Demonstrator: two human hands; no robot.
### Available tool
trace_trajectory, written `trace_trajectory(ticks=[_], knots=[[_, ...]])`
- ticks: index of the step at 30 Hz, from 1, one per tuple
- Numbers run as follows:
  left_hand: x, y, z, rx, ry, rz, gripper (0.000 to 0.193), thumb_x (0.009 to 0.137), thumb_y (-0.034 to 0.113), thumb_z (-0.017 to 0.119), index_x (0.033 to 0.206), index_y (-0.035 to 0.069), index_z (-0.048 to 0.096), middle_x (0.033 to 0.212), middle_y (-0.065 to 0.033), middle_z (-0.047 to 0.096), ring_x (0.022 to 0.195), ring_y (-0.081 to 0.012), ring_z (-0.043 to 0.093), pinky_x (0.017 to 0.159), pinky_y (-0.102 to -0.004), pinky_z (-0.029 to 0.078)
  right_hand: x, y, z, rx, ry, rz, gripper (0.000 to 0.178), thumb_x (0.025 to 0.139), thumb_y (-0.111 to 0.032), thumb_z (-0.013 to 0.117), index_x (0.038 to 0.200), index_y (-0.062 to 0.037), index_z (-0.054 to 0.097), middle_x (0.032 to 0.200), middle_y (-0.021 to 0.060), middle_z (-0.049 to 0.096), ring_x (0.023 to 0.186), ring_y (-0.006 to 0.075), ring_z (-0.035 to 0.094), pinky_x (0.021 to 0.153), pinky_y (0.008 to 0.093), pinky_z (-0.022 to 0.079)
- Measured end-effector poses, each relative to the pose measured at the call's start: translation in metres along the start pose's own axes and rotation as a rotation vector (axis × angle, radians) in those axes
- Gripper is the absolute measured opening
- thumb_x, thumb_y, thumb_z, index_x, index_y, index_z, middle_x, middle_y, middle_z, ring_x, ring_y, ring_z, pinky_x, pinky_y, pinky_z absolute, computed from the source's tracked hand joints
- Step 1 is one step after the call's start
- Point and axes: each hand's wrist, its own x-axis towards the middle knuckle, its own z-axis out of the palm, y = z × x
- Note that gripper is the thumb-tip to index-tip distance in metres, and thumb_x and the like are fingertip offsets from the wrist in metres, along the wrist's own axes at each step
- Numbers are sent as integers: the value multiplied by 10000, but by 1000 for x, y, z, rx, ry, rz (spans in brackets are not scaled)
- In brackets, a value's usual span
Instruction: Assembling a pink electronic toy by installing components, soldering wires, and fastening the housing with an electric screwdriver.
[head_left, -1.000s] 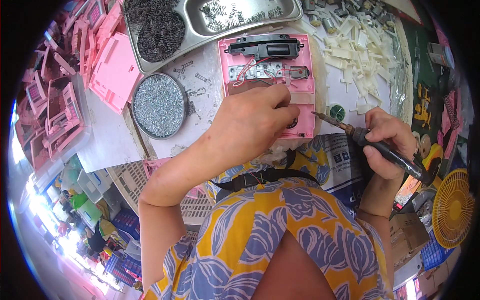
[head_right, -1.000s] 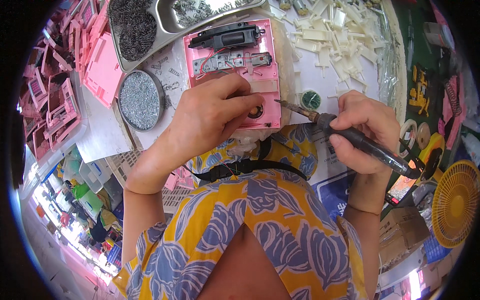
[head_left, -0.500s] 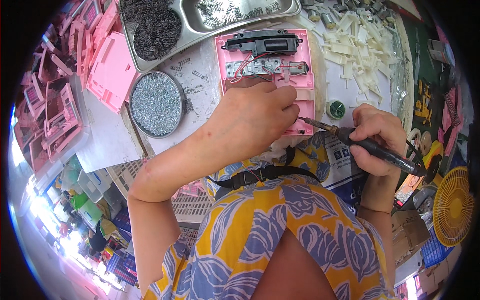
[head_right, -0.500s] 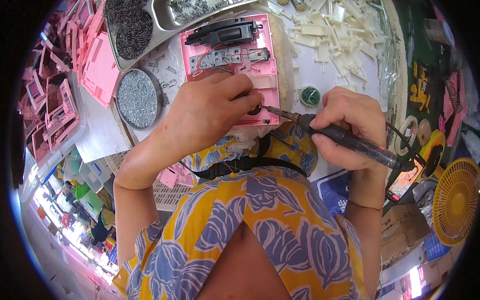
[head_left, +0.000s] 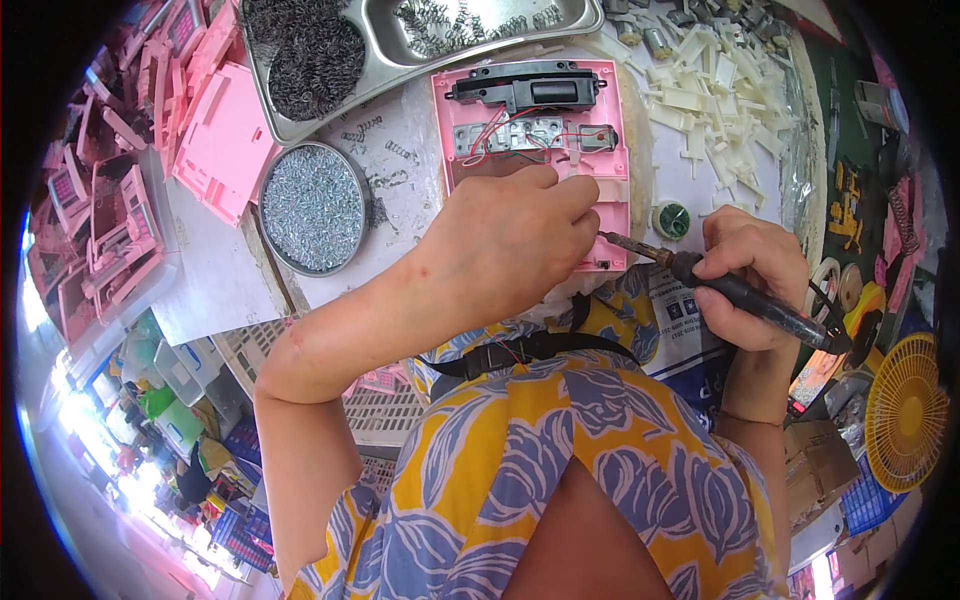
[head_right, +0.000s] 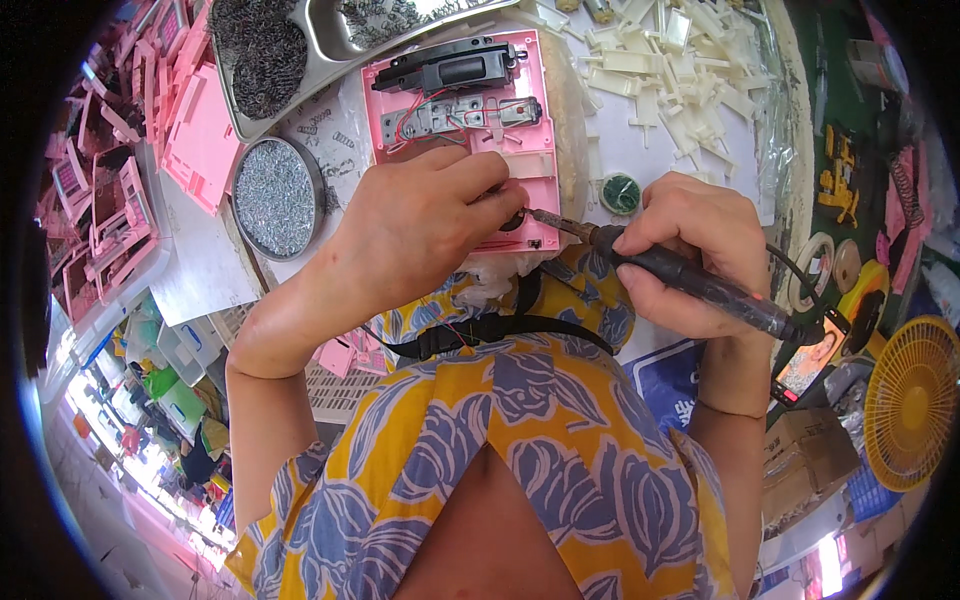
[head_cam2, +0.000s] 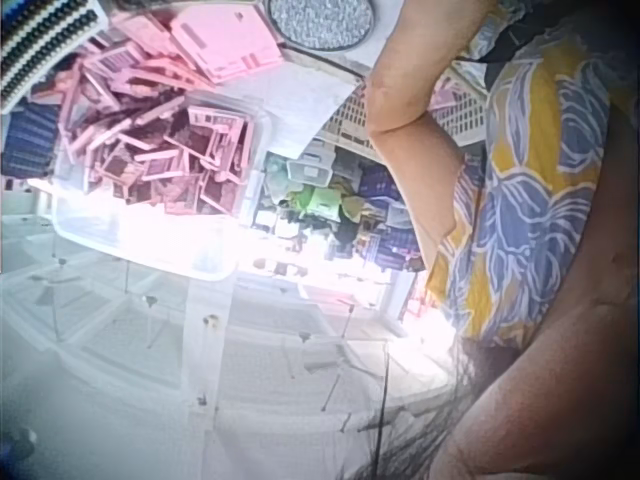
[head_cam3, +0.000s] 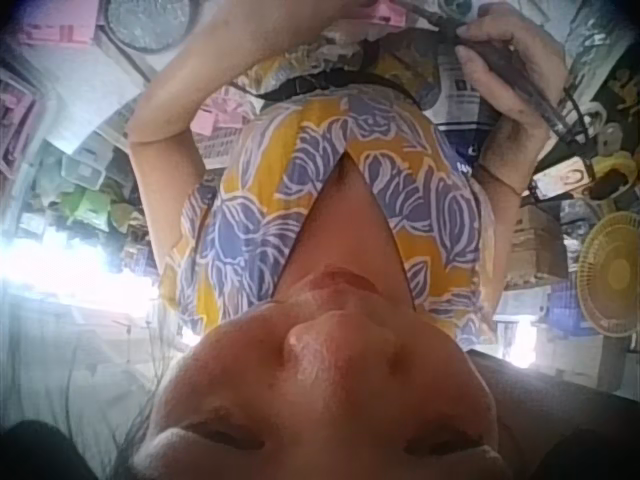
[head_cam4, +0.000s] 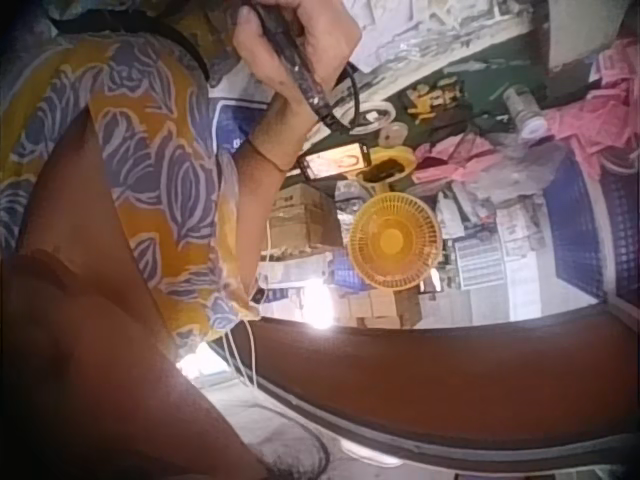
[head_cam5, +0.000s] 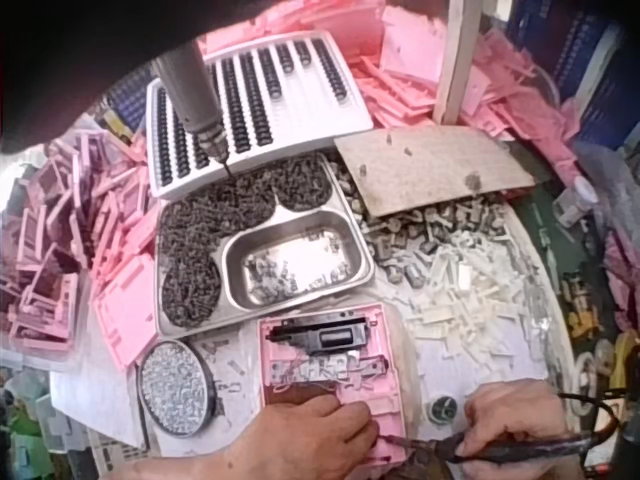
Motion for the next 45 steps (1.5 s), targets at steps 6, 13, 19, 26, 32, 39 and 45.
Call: trace_trajectory(ticks=[6,13,19,26,32,39,45], knots=[[0,1,1,5,10,6,287,752,118,662,1038,106,686,976,-6,596,848,-206,618,650,-320,539,3,-12,1,-98,-22,-34,223,630,-75,771,816,-36,655,621,67,572,548,245,520,556,347,411],[1,-3,6,-11,137,74,137,696,136,667,819,75,663,868,-22,552,828,-189,597,627,-313,540,5,-32,15,-248,5,-93,235,617,-48,779,814,-23,654,633,87,580,543,283,549,531,355,430],[2,-3,5,5,89,66,177,716,128,660,885,79,671,923,-31,590,848,-212,616,663,-334,543,-15,-34,-13,-5,108,39,226,661,-107,784,812,-25,637,651,89,580,560,232,536,570,361,422],[1,-3,0,-11,-22,41,233,755,118,663,984,98,707,982,-37,636,856,-245,631,687,-358,535,-100,-14,-125,255,818,168,214,872,-155,674,973,-4,560,786,51,559,690,166,536,750,333,489],[9,0,-3,-20,97,114,268,740,112,652,1000,71,700,957,-39,618,813,-227,622,662,-347,541,-100,-32,-180,-318,1477,-23,69,860,-20,703,919,-12,667,866,32,651,771,108,601,728,206,462],[10,1,-4,-18,82,90,308,740,103,669,1044,72,709,972,-40,635,820,-221,643,678,-344,552,-65,4,-233,-551,1445,23,73,813,-54,744,844,-8,697,808,9,667,770,100,602,718,237,459],[8,4,-5,-59,109,55,322,711,76,712,1032,76,712,962,-41,647,823,-233,658,684,-356,556,-117,-25,-201,-618,1503,119,79,833,-64,714,880,-4,692,811,23,658,768,102,597,726,249,464]])
